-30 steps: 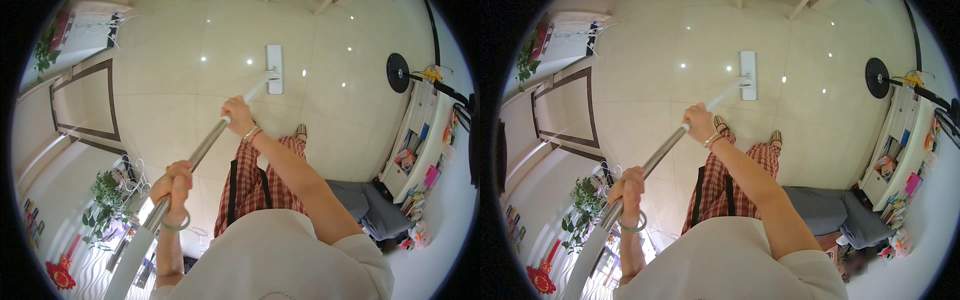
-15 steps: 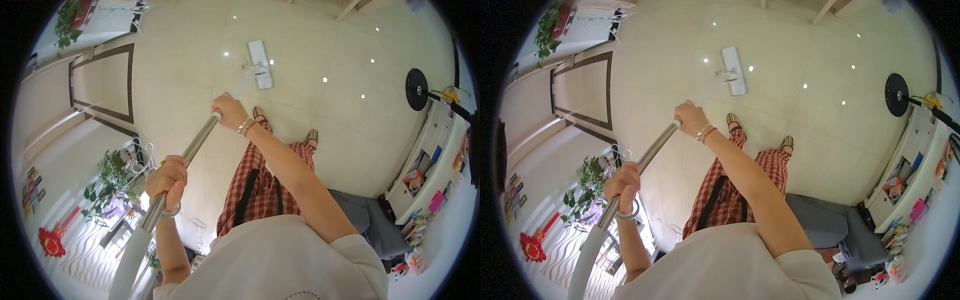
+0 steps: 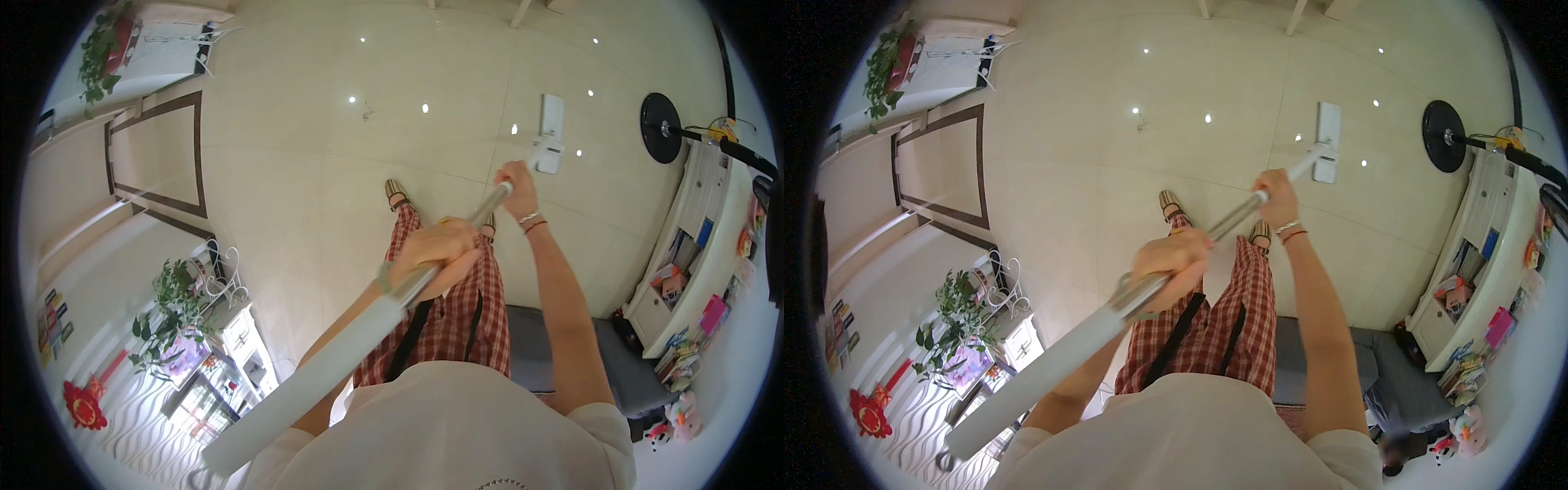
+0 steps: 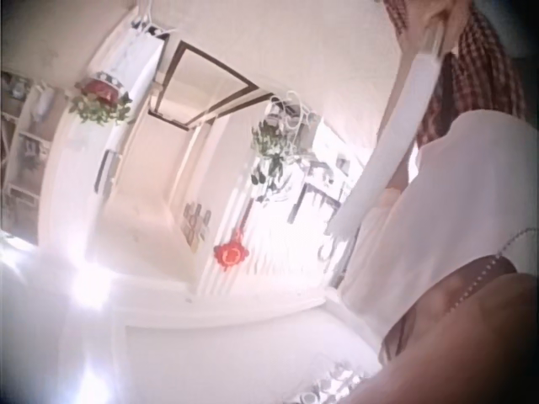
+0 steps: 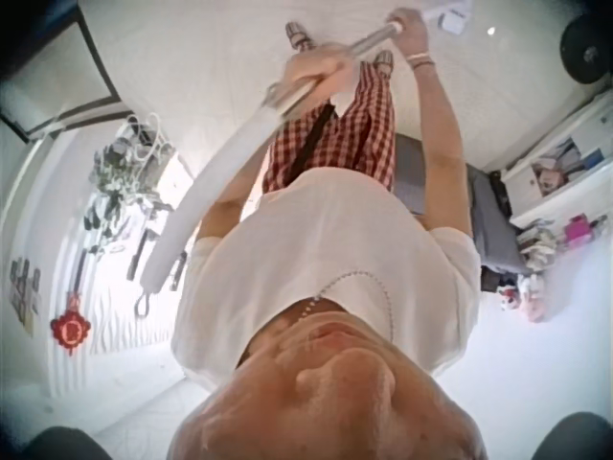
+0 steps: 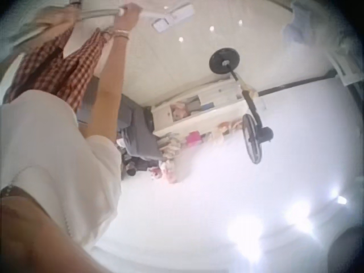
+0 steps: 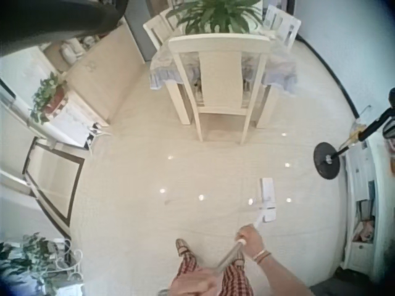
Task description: The person mops the tiled floor in a living room and bathroom using a flat mop. They move the mop back and forth across the floor, navigating around furniture and into the bathroom. The person then dips the mop into a bucket of water to clean it.
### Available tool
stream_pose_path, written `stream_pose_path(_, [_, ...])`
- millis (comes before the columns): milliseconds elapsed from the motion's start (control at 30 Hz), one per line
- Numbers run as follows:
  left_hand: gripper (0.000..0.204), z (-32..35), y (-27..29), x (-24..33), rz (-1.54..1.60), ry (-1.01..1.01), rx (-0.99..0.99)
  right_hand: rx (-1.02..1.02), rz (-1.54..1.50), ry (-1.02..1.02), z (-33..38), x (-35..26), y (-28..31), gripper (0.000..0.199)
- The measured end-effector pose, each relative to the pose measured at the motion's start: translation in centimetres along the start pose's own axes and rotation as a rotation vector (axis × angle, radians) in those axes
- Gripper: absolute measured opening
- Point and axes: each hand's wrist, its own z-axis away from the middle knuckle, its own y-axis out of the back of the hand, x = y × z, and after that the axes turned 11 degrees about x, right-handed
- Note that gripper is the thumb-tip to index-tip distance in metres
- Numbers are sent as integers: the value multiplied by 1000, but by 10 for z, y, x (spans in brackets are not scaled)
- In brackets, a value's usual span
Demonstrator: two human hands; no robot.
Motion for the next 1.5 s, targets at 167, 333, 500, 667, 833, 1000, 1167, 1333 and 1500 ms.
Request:
stream_pose_path(167, [20, -11, -34, -51, 83, 44, -81, 80, 177, -5, -2, 63, 31, 19])
stream_pose_path(333, [20, -1, 44, -36, 79, 163, 86, -20, 146, 75, -13, 41, -34, 19])
stream_pose_path(500, [30, 37, 158, 40, -101, 285, 233, -125, 117, -12, -9, -61, -160, 19])
stream_pose_path(667, [31, 71, 238, 126, -311, 311, 417, -348, -8, -65, -21, -178, -263, 17])
stream_pose_path(833, [31, 83, 274, 167, -425, 226, 496, -527, -112, -38, -43, -254, -319, 13])
stream_pose_path(1000, [28, 75, 293, 167, -446, 114, 249, -581, -135, -14, -49, -255, -323, 12])
stream_pose_path(1167, [30, 36, 271, 134, -319, 140, 246, -379, -73, -125, -57, -213, -276, 15])
stream_pose_path(1333, [30, -30, 225, 94, -238, 76, 209, -179, -90, -83, -111, -161, -226, 21])
stream_pose_path(1500, [31, -144, 190, 77, -180, 62, 105, 83, -168, -34, -204, -123, -192, 20])
